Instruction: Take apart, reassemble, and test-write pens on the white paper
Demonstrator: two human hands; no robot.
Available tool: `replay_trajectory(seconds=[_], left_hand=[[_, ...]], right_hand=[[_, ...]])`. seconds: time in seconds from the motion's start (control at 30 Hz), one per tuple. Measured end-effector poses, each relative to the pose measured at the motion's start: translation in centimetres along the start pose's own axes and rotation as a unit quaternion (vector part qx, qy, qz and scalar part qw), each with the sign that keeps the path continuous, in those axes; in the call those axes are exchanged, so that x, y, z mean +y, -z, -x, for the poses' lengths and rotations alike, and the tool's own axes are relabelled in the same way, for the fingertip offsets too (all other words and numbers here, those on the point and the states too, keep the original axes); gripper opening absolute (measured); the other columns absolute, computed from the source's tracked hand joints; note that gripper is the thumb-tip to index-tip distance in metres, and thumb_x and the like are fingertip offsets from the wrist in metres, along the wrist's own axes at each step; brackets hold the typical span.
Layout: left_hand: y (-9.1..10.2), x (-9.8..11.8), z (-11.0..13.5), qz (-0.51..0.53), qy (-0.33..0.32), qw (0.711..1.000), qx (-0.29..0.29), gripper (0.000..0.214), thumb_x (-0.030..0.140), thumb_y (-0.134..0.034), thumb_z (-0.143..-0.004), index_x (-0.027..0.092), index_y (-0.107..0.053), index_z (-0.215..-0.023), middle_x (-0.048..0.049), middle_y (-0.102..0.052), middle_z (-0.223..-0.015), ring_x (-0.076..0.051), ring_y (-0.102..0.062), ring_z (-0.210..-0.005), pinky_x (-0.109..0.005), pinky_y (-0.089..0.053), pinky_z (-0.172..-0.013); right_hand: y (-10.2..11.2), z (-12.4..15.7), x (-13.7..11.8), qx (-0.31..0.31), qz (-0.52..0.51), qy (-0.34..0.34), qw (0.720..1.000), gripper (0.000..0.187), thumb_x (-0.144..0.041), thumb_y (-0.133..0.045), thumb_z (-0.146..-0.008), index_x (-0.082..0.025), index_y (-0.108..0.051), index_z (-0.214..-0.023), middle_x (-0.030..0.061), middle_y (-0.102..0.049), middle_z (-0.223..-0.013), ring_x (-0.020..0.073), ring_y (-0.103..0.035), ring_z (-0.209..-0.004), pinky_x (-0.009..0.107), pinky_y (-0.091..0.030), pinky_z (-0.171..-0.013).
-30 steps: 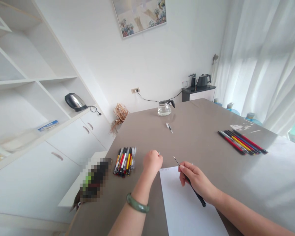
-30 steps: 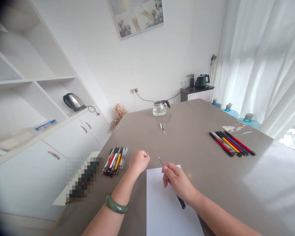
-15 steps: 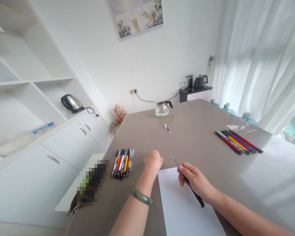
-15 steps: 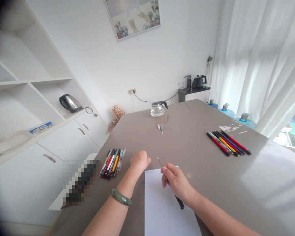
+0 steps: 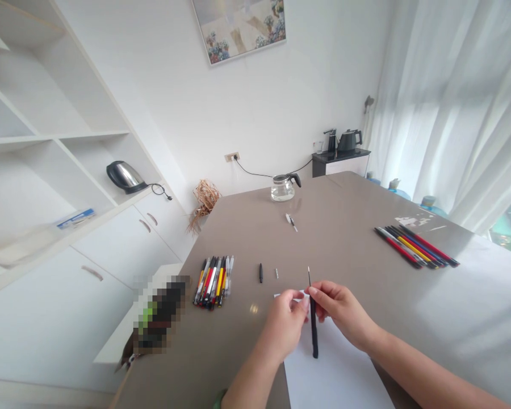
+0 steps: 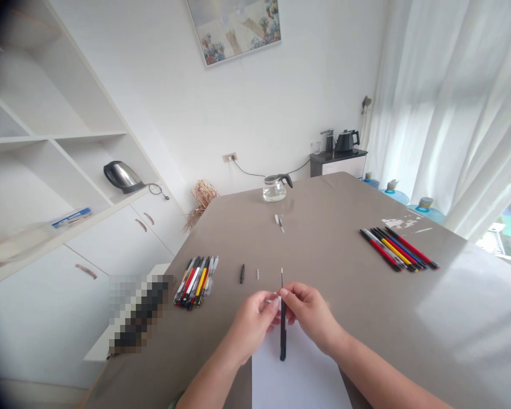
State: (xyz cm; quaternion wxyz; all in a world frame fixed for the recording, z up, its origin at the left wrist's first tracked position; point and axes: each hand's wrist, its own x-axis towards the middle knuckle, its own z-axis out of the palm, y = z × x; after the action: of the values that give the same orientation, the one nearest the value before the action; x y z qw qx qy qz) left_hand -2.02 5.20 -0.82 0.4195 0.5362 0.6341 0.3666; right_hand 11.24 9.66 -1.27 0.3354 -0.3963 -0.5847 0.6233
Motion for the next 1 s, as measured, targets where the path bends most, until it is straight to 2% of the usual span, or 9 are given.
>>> replay_trajectory(seconds=[0.07,0.13,0.2,0.4,0.63,0.73,0.9,1.0], left_hand=[[-0.6,-0.2,0.3,0.088,0.018,0.995,-0.038,0.034,0.041,-0.044,-0.076,0.018,-0.053,-0.099,-0.0057,-0.061,-0.075,-0.016,-0.057,-0.064,-0.023,-0.042,-0.051],[-0.8,-0.3,0.4,0.123,0.011,0.992,-0.04,0.031,0.037,-0.048,-0.074,0.018,-0.054,-0.099,-0.0041,-0.059,-0.07,-0.015,-0.056,-0.062,-0.023,-0.042,-0.051],[-0.9,-0.3,0.3,0.13,-0.009,0.991,-0.038,0.029,0.033,-0.049,-0.074,0.018,-0.055,-0.099,-0.003,-0.057,-0.068,-0.015,-0.055,-0.063,-0.023,-0.042,-0.052],[-0.5,-0.3,0.5,0.133,-0.035,0.989,-0.05,0.025,0.029,-0.046,-0.076,0.019,-0.057,-0.097,-0.004,-0.058,-0.073,-0.016,-0.056,-0.069,-0.026,-0.044,-0.058],[0.2,-0.8,0.5,0.176,-0.019,0.982,-0.059,0.024,0.027,-0.048,-0.075,0.016,-0.057,-0.094,-0.003,-0.057,-0.071,-0.014,-0.056,-0.063,-0.026,-0.044,-0.056],[0.3,-1.0,0.4,0.202,-0.004,0.978,-0.05,0.026,0.026,-0.048,-0.074,0.014,-0.055,-0.096,-0.0037,-0.057,-0.07,-0.014,-0.056,-0.062,-0.026,-0.044,-0.054],[0.5,-1.1,0.4,0.22,0.014,0.975,-0.036,0.027,0.026,-0.048,-0.074,0.011,-0.052,-0.097,-0.005,-0.056,-0.07,-0.014,-0.056,-0.061,-0.023,-0.042,-0.05],[0.5,-1.3,0.4,0.22,0.019,0.975,-0.032,0.026,0.026,-0.048,-0.074,0.012,-0.051,-0.096,-0.0049,-0.056,-0.07,-0.014,-0.056,-0.06,-0.022,-0.041,-0.049]], right_hand=[[-0.1,0.0,-0.1,-0.001,0.016,0.017,1.0,0.032,-0.045,-0.046,-0.073,-0.016,-0.058,-0.067,-0.0003,-0.048,-0.055,0.0099,-0.043,-0.049,0.023,-0.036,-0.048],[-0.1,0.0,-0.2,0.009,0.033,0.033,0.999,0.029,-0.041,-0.049,-0.072,-0.016,-0.059,-0.064,0.0006,-0.05,-0.061,0.0095,-0.043,-0.052,0.022,-0.035,-0.048],[0.0,0.0,-0.3,0.019,0.035,0.034,0.999,0.027,-0.04,-0.05,-0.071,-0.016,-0.06,-0.062,0.0008,-0.05,-0.062,0.009,-0.042,-0.051,0.021,-0.034,-0.047],[0.2,-0.5,-0.4,0.031,0.026,0.006,0.999,0.031,-0.042,-0.048,-0.072,-0.015,-0.058,-0.061,-0.0031,-0.038,-0.045,0.0074,-0.033,-0.043,0.021,-0.029,-0.042],[0.2,-1.6,-0.5,0.014,0.085,-0.016,0.996,0.028,-0.041,-0.049,-0.07,-0.016,-0.058,-0.06,-0.0044,-0.037,-0.042,0.0065,-0.033,-0.039,0.02,-0.025,-0.038],[0.2,-3.4,-1.0,0.025,0.131,-0.007,0.991,0.028,-0.04,-0.048,-0.07,-0.015,-0.056,-0.058,-0.0046,-0.038,-0.042,0.0057,-0.032,-0.037,0.019,-0.026,-0.037],[0.0,-8.9,-1.4,0.045,0.267,-0.025,0.962,0.027,-0.035,-0.042,-0.073,-0.014,-0.058,-0.069,-0.0006,-0.05,-0.051,0.0064,-0.038,-0.04,0.019,-0.029,-0.038],[-0.3,-11.7,-0.6,0.048,0.337,-0.053,0.939,0.023,-0.03,-0.046,-0.069,-0.013,-0.058,-0.059,0.0016,-0.05,-0.046,0.0085,-0.04,-0.04,0.02,-0.029,-0.039]])
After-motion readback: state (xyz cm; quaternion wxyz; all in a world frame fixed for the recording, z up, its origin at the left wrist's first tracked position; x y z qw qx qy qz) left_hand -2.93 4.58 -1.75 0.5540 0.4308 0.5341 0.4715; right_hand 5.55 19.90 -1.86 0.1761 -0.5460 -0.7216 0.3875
